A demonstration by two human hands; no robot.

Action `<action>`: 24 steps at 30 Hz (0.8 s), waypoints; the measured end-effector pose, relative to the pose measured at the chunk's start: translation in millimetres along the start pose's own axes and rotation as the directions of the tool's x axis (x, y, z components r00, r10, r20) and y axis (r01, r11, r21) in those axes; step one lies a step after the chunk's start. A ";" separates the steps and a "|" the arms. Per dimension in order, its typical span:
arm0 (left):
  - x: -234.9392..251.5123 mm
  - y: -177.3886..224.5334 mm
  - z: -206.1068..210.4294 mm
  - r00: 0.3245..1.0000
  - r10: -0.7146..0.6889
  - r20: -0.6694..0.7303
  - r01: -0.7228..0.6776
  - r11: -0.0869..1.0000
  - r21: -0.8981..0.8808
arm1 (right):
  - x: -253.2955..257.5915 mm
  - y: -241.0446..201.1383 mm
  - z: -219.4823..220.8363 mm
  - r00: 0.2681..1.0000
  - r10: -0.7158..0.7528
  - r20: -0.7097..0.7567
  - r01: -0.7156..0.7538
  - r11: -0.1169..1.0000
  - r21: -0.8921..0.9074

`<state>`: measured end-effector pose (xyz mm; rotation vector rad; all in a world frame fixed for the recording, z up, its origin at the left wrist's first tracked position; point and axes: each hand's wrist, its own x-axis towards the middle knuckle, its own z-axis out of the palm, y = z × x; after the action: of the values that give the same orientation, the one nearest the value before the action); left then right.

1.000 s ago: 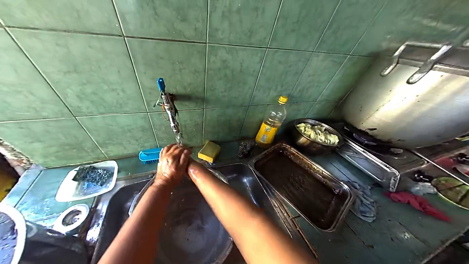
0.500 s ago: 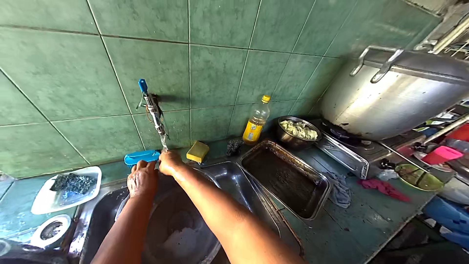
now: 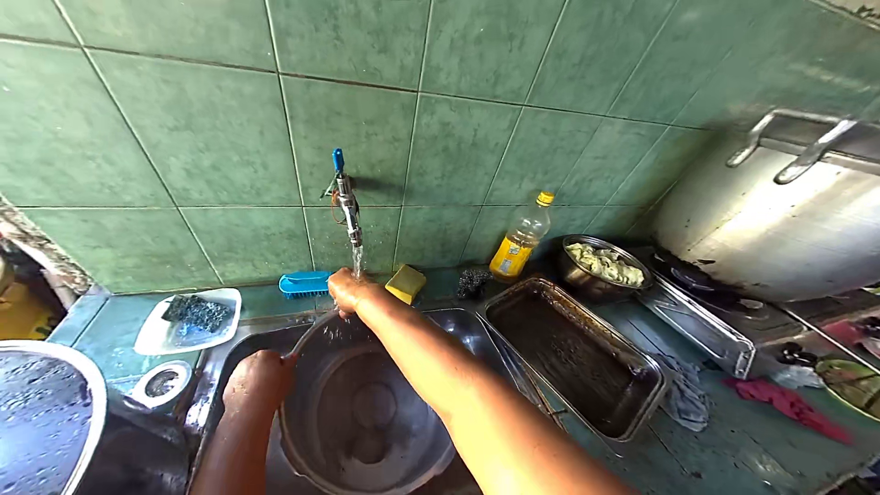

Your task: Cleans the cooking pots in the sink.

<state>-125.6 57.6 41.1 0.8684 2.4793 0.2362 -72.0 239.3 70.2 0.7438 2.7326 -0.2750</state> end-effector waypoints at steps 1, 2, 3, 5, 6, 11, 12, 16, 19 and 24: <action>-2.8 0.3 1.0 1.000 0.022 0.014 -0.022 1.000 0.010 | 2.5 -4.2 2.7 0.996 -0.093 -0.010 0.092 0.995 -0.049; -2.2 -0.2 6.4 0.997 0.072 -0.014 -0.072 0.997 0.000 | 4.3 -5.7 7.3 0.983 -0.183 -0.023 0.180 0.981 -0.077; 0.5 -2.1 14.9 0.989 0.127 -0.077 -0.129 0.991 -0.025 | 4.0 -4.6 12.1 0.970 -0.239 -0.041 0.235 0.968 -0.084; -1.2 -5.6 29.1 0.962 0.181 -0.204 -0.200 0.977 -0.078 | -8.9 3.8 14.1 0.983 -0.172 -0.058 0.170 0.985 -0.032; -8.2 -7.3 33.0 0.959 0.156 -0.236 -0.183 0.978 -0.099 | -14.5 13.6 13.1 0.994 -0.100 -0.049 0.099 0.995 -0.016; -46.1 -23.6 28.1 0.987 0.000 -0.161 -0.012 0.998 -0.069 | -16.2 43.9 5.7 0.999 0.043 -0.033 -0.043 0.999 0.006; -45.4 -20.3 24.0 0.992 -0.018 -0.123 0.012 0.999 -0.053 | -14.6 34.5 11.4 0.998 0.017 -0.065 -0.017 1.000 0.009; -17.5 -18.0 30.5 0.963 0.043 -0.267 -0.066 0.995 -0.077 | 1.5 -6.0 24.6 0.979 -0.138 -0.151 0.141 0.990 0.009; -37.1 -30.4 49.4 0.922 0.042 -0.386 -0.109 0.982 -0.155 | -5.1 8.3 27.3 0.990 -0.071 -0.122 0.075 0.997 0.025; -67.7 -28.3 35.4 0.990 -0.008 -0.141 0.003 0.999 -0.040 | -17.5 28.7 18.9 0.995 0.058 -0.083 -0.053 0.997 0.062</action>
<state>-77.3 -6.7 28.6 0.8551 2.5974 0.3553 -38.3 250.7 55.2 0.8649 2.7882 -0.3213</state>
